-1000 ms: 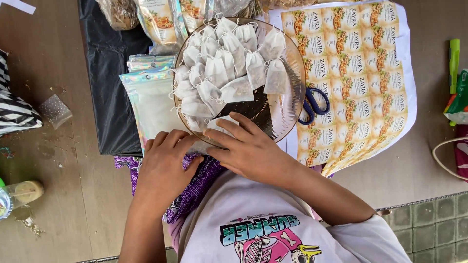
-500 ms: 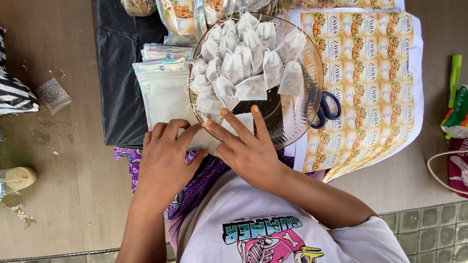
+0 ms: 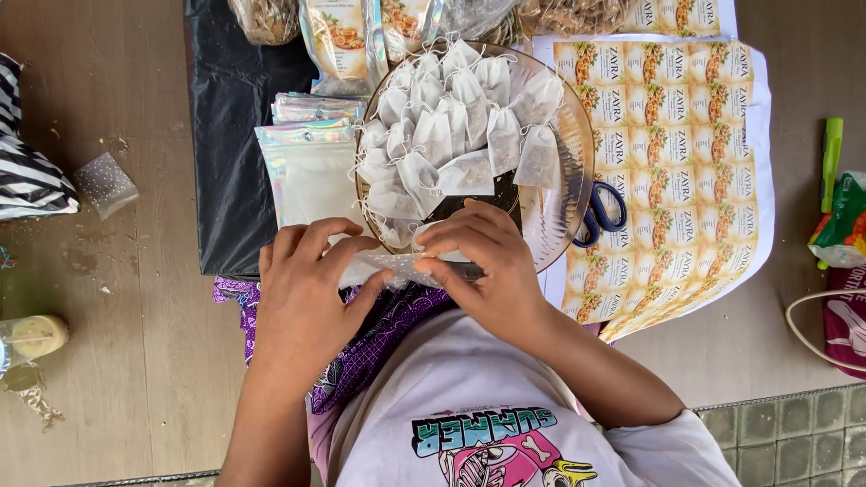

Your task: A person is manually cutting labels from a sheet and placing them into small plastic pouches that contain tea bags.

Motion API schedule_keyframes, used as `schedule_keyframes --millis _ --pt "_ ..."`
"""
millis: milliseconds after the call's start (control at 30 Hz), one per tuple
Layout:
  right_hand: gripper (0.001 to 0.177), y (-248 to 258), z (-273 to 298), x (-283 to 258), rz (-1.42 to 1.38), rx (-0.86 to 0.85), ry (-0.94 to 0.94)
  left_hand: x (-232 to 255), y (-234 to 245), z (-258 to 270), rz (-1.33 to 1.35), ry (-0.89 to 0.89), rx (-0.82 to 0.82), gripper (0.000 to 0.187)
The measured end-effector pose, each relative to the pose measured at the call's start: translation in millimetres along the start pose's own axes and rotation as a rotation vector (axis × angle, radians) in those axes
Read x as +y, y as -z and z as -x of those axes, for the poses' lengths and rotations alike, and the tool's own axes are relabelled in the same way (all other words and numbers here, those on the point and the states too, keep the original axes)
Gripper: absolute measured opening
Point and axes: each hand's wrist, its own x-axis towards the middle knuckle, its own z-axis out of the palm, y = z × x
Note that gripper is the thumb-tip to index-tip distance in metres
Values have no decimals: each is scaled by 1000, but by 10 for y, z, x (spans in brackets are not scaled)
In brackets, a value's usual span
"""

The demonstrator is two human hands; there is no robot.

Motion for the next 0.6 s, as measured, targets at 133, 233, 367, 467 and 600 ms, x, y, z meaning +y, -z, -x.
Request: schedule_keyframes --millis 133,233,367,467,600 --pt "6 202 -95 34 -162 63 -105 24 14 -119 120 12 134 13" --pt "9 318 -139 112 -295 138 -197 178 82 -305 438 12 211 11" --pt "12 426 -192 216 -337 214 -251 313 -37 -584 735 104 193 5" --pt "13 473 -200 309 -351 232 -275 421 -166 -827 882 114 212 5" --pt "12 548 -231 322 -297 178 -298 546 -319 -1092 999 87 215 11"
